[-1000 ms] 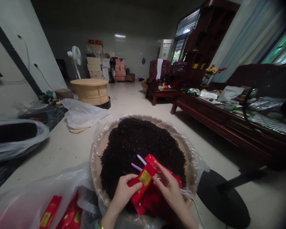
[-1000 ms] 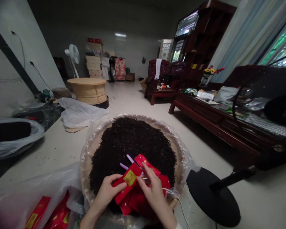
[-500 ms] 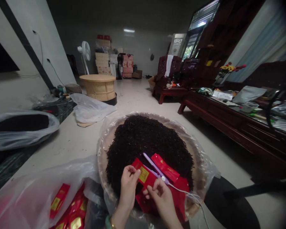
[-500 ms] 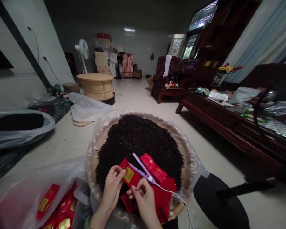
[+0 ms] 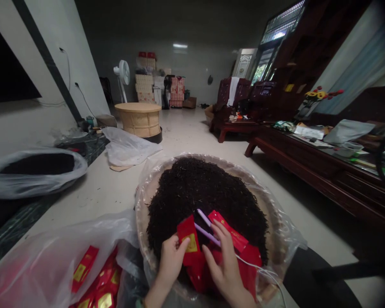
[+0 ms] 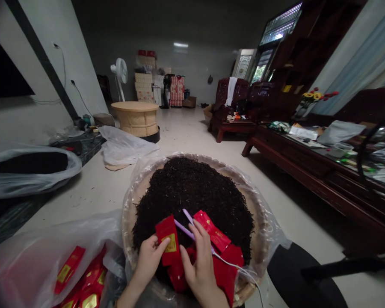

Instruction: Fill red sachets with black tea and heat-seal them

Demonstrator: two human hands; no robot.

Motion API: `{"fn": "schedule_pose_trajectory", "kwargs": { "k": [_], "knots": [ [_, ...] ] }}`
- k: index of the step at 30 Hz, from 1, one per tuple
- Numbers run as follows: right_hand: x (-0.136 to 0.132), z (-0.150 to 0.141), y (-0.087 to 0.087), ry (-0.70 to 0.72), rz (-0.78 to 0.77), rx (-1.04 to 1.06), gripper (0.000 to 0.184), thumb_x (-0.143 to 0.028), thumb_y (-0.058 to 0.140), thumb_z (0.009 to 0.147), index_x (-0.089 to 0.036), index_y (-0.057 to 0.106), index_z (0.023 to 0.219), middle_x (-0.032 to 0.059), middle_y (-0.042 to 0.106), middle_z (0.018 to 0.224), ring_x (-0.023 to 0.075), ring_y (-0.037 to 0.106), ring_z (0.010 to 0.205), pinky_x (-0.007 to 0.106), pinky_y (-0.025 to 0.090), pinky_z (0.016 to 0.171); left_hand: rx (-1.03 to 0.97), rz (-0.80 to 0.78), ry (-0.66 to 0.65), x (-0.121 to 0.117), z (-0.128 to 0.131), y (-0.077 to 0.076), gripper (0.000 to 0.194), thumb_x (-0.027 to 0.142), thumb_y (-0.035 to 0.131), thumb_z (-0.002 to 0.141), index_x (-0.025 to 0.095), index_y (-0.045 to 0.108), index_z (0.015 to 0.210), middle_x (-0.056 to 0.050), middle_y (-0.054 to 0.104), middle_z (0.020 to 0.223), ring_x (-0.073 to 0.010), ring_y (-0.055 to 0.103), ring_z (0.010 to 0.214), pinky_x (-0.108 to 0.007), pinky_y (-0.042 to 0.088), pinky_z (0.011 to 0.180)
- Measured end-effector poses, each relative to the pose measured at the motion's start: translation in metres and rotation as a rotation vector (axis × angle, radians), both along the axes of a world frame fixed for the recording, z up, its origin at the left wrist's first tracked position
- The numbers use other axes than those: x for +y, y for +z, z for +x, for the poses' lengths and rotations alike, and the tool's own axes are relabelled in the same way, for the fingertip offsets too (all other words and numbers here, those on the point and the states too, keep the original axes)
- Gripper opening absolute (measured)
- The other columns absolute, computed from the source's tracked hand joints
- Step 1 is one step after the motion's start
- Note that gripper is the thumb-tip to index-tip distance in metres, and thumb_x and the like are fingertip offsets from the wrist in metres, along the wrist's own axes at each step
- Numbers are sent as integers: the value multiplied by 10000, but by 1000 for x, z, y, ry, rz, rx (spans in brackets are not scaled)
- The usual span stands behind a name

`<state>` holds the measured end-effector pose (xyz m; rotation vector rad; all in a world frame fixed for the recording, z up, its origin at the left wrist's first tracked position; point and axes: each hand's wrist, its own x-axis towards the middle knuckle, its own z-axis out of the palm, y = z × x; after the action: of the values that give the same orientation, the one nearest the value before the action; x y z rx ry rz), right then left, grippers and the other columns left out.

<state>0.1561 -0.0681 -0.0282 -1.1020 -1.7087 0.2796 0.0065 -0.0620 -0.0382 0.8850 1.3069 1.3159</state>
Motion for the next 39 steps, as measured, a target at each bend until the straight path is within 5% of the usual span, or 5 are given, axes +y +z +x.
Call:
{"fn": "schedule_pose_trajectory", "kwargs": {
  "k": [4,9,19,30,39],
  "knots": [
    [27,0,23,159,145,-408,612,-88,440,891,-243,310,1469,95,450,1447,295,311,1382,519,418,1044,157,88,-144,-4,-3,3,234,364,684,701,139,718,754,-55,721,699,-210,647,671,-260,503,620],
    [38,-11,2,195,285,-448,638,-28,376,896,-184,226,1497,130,527,1374,254,393,1341,467,502,981,-52,13,-195,-6,-1,2,369,436,716,657,121,703,849,-46,706,687,-198,639,646,-270,498,626],
    [27,-6,11,122,413,-238,131,-129,516,908,-184,634,922,67,593,785,178,561,723,308,525,607,129,57,-228,-11,-6,5,430,462,647,735,141,712,1013,-100,740,918,-236,669,851,-321,511,808],
    [16,-6,35,443,152,-392,207,-126,387,954,-179,559,852,17,639,699,140,535,615,293,373,611,434,148,-259,-8,-29,31,259,361,578,807,169,731,724,-37,736,690,-184,667,653,-241,508,611],
    [7,-3,28,509,-445,-363,282,-387,467,933,-177,650,890,81,655,900,208,588,829,329,485,768,824,851,-227,-2,-31,45,191,170,510,904,190,693,852,-43,764,817,-162,705,748,-266,529,696]
  ]
}}
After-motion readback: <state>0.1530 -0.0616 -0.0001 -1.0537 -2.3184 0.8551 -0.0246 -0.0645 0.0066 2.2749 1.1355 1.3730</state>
